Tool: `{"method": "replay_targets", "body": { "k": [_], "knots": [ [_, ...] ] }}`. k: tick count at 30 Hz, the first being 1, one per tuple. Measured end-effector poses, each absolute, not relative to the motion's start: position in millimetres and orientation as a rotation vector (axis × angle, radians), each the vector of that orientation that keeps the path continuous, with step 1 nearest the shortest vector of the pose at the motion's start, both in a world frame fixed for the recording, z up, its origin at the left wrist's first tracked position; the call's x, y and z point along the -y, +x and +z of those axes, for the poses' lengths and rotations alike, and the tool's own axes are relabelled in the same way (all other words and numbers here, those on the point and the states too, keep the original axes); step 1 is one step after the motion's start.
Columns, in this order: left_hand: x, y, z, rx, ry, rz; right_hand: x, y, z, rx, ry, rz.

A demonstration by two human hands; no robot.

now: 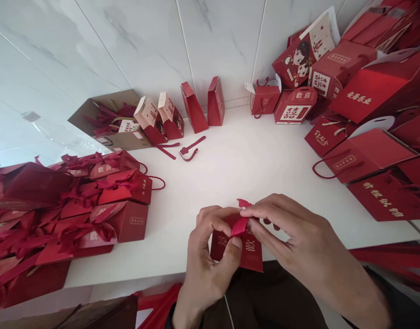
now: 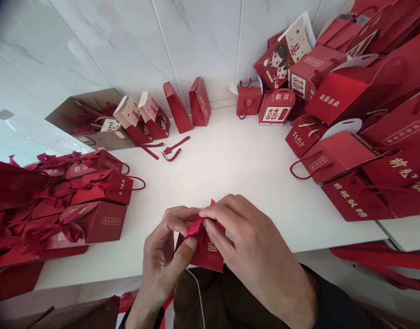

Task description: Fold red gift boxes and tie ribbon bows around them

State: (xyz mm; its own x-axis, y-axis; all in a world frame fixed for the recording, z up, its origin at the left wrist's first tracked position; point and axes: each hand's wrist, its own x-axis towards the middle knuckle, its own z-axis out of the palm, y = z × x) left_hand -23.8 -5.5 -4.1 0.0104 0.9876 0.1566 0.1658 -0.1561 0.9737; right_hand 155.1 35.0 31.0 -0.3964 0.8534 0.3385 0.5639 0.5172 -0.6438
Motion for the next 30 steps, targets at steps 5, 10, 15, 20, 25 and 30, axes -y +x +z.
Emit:
{"method": "replay_targets", "body": {
  "k": [5, 10, 15, 20, 25, 30],
  "knots": [
    [3, -14, -9, -1.291, 1.334, 1.288, -35, 156, 31, 2.090, -1.088, 0.651],
    [0, -12, -12, -1.355, 1.442, 1.226, -38, 158, 34, 2.193, -0.949, 0.720],
    [-2, -12, -14, -1.456, 1.436, 1.340, -39, 164, 33, 2.167, -1.013, 0.661],
    [7, -6, -19, -1.677, 1.422, 1.531, -32, 172, 28, 2.087, -1.265, 0.396],
    [13, 1, -18, -1.665, 1.506, 1.553, -22, 174, 28, 2.086, -1.396, 0.228],
    [10, 4, -16, -1.488, 1.303, 1.528, -20, 178, 27, 2.027, -1.488, 0.203]
  ]
}}
